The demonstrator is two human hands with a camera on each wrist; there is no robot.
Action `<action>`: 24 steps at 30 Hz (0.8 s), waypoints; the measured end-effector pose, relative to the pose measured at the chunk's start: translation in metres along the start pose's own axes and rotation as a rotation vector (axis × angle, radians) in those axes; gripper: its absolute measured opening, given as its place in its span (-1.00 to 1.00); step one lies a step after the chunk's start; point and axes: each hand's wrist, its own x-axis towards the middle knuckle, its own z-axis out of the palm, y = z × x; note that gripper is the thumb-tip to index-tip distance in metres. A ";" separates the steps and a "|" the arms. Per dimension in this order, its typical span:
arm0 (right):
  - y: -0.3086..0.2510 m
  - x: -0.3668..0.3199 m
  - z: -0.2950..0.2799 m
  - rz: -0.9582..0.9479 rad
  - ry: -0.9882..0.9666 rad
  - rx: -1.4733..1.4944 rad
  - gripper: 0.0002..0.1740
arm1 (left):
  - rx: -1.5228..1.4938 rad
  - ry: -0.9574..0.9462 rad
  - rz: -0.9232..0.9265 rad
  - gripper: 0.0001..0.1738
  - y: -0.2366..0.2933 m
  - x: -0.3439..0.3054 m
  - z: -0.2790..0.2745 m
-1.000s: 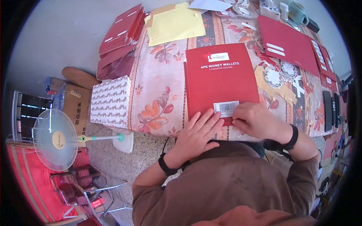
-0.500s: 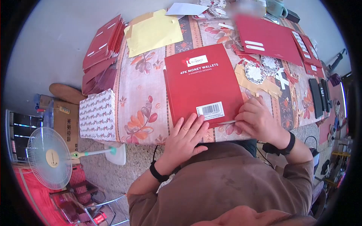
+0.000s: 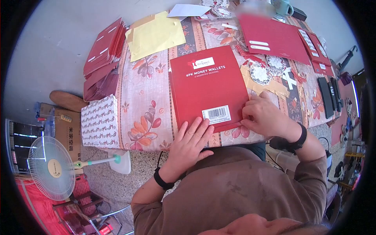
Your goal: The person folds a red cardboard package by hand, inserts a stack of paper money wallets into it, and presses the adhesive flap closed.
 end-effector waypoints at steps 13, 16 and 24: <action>-0.026 -0.027 0.020 -0.553 0.239 -0.394 -0.56 | -0.043 -0.001 0.008 -0.14 -0.002 0.001 -0.002; -0.033 -0.022 0.040 -0.469 0.147 -0.403 -0.33 | -0.042 -0.001 0.001 -0.14 -0.001 0.000 -0.001; -0.029 -0.026 0.053 -0.288 -0.019 -0.424 -0.02 | -0.017 -0.010 -0.001 -0.15 -0.002 -0.002 0.001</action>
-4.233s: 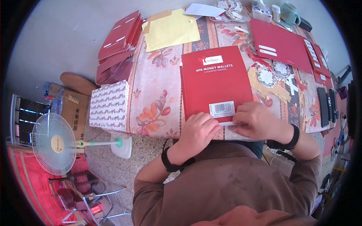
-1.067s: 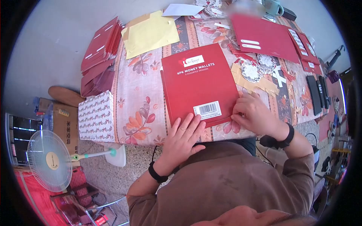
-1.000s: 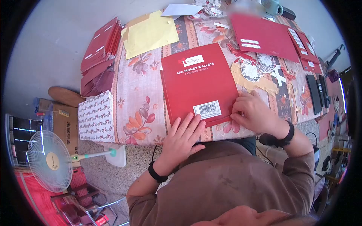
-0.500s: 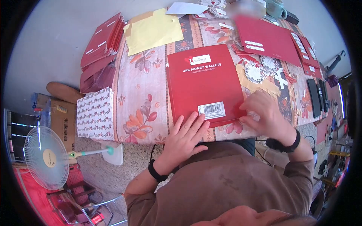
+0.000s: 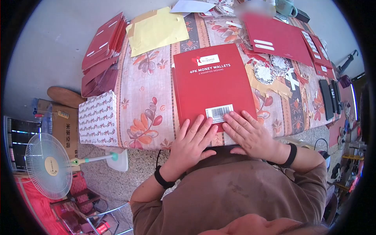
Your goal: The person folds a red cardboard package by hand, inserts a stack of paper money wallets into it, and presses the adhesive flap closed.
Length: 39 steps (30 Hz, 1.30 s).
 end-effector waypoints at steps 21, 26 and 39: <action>0.060 -0.036 -0.031 0.441 0.322 0.902 -0.37 | -0.027 -0.053 0.012 -0.16 0.001 0.006 -0.005; 0.017 -0.017 -0.023 0.092 0.183 0.242 -0.29 | -0.018 -0.054 0.002 -0.16 0.001 0.004 -0.006; 0.028 -0.014 -0.034 0.159 0.406 0.335 -0.61 | -0.026 -0.051 0.016 -0.15 0.005 0.002 -0.004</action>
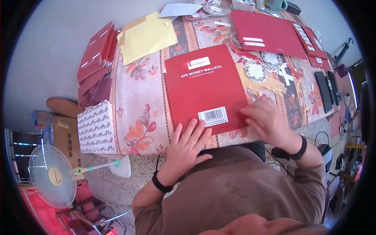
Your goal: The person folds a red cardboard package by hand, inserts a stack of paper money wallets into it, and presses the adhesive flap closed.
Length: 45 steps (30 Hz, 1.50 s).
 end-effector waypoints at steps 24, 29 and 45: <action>0.035 0.025 -0.010 0.301 -0.594 0.256 -0.90 | 0.002 0.033 0.095 -0.15 0.017 0.031 0.009; 0.035 0.025 -0.009 0.297 -0.611 0.268 -0.92 | -0.055 -0.032 0.133 -0.16 0.018 0.041 0.006; 0.016 0.005 -0.008 0.078 -0.184 0.083 -0.72 | -0.060 -0.072 0.146 0.02 0.014 0.040 0.007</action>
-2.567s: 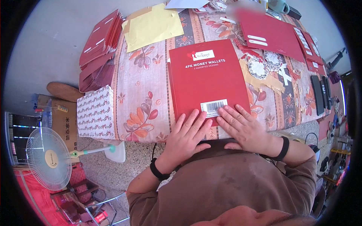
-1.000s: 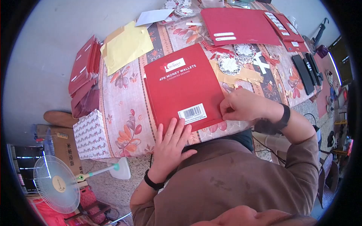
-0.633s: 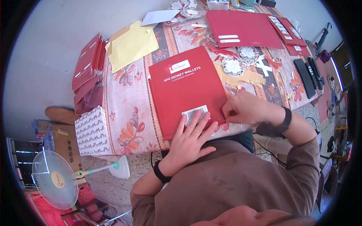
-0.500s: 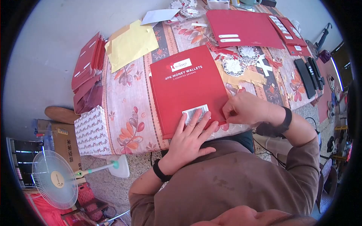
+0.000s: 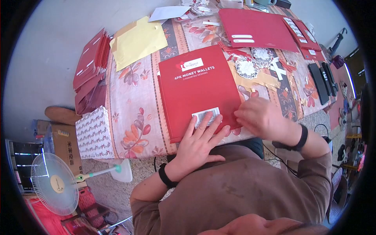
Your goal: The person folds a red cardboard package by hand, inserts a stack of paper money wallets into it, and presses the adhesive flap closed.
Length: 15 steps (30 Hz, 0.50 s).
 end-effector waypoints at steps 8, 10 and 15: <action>-0.024 -0.033 0.043 -0.082 -0.252 -0.423 0.10 | -0.080 0.028 0.007 0.01 -0.002 -0.003 -0.001; -0.026 -0.031 0.043 -0.061 -0.270 -0.497 0.15 | -0.080 0.043 -0.002 0.00 -0.004 -0.006 -0.003; -0.027 -0.030 0.042 -0.072 -0.279 -0.543 0.16 | -0.015 0.011 -0.076 -0.01 -0.008 -0.023 -0.010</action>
